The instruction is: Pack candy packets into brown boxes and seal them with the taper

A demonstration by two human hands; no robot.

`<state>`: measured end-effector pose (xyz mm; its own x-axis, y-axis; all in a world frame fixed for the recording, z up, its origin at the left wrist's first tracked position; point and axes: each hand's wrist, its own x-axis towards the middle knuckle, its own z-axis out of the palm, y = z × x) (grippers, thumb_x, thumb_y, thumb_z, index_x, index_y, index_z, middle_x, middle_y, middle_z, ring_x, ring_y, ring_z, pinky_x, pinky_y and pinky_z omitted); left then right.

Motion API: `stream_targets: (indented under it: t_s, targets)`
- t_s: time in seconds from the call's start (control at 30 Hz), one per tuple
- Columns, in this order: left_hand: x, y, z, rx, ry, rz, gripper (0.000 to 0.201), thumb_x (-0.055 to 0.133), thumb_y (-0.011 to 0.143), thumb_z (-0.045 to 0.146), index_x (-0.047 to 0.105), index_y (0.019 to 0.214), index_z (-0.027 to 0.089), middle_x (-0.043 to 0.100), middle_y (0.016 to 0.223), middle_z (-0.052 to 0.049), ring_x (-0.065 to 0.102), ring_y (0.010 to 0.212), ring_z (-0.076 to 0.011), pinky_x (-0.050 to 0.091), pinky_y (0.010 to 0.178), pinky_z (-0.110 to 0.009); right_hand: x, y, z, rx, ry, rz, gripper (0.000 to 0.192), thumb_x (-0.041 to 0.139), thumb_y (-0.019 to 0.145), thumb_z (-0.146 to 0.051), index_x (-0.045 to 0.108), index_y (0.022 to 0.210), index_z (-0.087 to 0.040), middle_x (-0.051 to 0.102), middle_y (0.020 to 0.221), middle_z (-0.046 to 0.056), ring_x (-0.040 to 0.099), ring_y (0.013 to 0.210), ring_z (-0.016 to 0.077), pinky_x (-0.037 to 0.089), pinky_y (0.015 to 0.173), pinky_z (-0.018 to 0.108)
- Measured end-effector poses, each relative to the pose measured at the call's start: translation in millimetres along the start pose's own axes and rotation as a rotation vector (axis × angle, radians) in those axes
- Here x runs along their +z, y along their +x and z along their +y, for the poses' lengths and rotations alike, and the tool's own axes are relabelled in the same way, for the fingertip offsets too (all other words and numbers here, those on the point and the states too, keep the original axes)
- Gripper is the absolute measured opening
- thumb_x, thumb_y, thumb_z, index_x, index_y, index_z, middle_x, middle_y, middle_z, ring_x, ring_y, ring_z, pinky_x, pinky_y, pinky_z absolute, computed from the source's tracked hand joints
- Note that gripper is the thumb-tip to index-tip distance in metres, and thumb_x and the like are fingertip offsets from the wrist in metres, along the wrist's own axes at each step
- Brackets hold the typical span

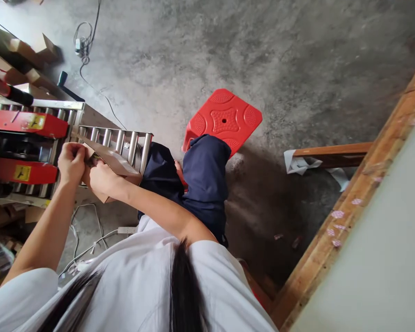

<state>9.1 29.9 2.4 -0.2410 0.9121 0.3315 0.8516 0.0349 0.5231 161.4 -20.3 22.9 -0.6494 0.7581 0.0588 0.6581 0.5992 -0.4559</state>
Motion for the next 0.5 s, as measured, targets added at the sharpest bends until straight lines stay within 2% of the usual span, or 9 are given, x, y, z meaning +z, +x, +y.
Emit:
stream_targets:
  t_s: [0.1, 0.17, 0.23, 0.27, 0.33, 0.4, 0.5]
  targets:
    - [-0.7, 1.2, 2.2, -0.03, 0.035, 0.005, 0.017, 0.054, 0.089, 0.034, 0.06, 0.101, 0.022, 0.07, 0.095, 0.001, 0.063, 0.088, -0.0159, 0.05, 0.087, -0.029, 6.1, -10.2, 1.1, 0.058, 0.043, 0.139, 0.036, 0.034, 0.101, -0.014, 0.059, 0.125, -0.002, 0.057, 0.131, 0.023, 0.062, 0.112, 0.0241, 0.05, 0.104, 0.04]
    - [-1.6, 1.8, 4.4, -0.045, 0.046, 0.012, 0.017, 0.053, 0.088, 0.033, 0.06, 0.1, 0.023, 0.07, 0.095, 0.001, 0.063, 0.088, -0.0162, 0.05, 0.087, -0.029, 9.0, -19.2, 1.7, 0.043, 0.05, 0.258, 0.043, 0.03, 0.102, -0.014, 0.046, 0.141, -0.006, 0.049, 0.144, 0.02, 0.059, 0.119, 0.0223, 0.047, 0.107, 0.037]
    - [-2.7, 1.9, 6.9, -0.049, 0.047, 0.021, 0.016, 0.052, 0.086, 0.034, 0.059, 0.097, 0.024, 0.071, 0.095, 0.002, 0.064, 0.089, -0.0169, 0.051, 0.088, -0.031, 10.3, -27.0, 2.3, 0.012, 0.021, 0.343, 0.048, 0.027, 0.102, -0.012, 0.037, 0.149, -0.009, 0.041, 0.153, 0.018, 0.05, 0.133, 0.0219, 0.042, 0.114, 0.036]
    - [-3.3, 1.8, 8.3, -0.045, 0.047, 0.025, 0.016, 0.052, 0.086, 0.035, 0.058, 0.096, 0.025, 0.071, 0.095, 0.002, 0.064, 0.089, -0.0174, 0.051, 0.089, -0.032, 10.4, -29.6, 2.2, -0.01, -0.008, 0.358, 0.049, 0.026, 0.102, -0.011, 0.037, 0.149, -0.008, 0.038, 0.156, 0.017, 0.044, 0.139, 0.0218, 0.037, 0.118, 0.037]
    - [-4.3, 1.3, 11.1, -0.042, 0.048, 0.032, 0.017, 0.051, 0.084, 0.039, 0.058, 0.093, 0.027, 0.072, 0.094, 0.003, 0.065, 0.089, -0.0183, 0.052, 0.089, -0.033, 9.7, -31.2, 0.9, -0.054, -0.082, 0.326, 0.047, 0.029, 0.102, -0.012, 0.042, 0.146, -0.004, 0.04, 0.156, 0.018, 0.036, 0.146, 0.0219, 0.028, 0.124, 0.037]
    - [-5.1, 0.4, 13.7, -0.041, 0.043, 0.042, 0.017, 0.051, 0.083, 0.042, 0.057, 0.091, 0.028, 0.072, 0.095, 0.005, 0.066, 0.089, -0.019, 0.053, 0.089, -0.035, 7.5, -26.9, -2.1, -0.042, -0.149, 0.262, 0.046, 0.036, 0.102, -0.017, 0.043, 0.144, 0.002, 0.043, 0.153, 0.021, 0.036, 0.146, 0.0237, 0.024, 0.125, 0.036]
    - [-6.1, -1.2, 16.5, -0.024, 0.02, 0.058, 0.016, 0.052, 0.082, 0.043, 0.057, 0.089, 0.03, 0.073, 0.097, 0.007, 0.067, 0.09, -0.0197, 0.054, 0.09, -0.037, 1.7, -11.5, -6.7, 0.032, -0.185, 0.139, 0.053, 0.046, 0.102, -0.035, 0.05, 0.137, 0.005, 0.054, 0.143, 0.021, 0.048, 0.136, 0.0282, 0.033, 0.119, 0.038]
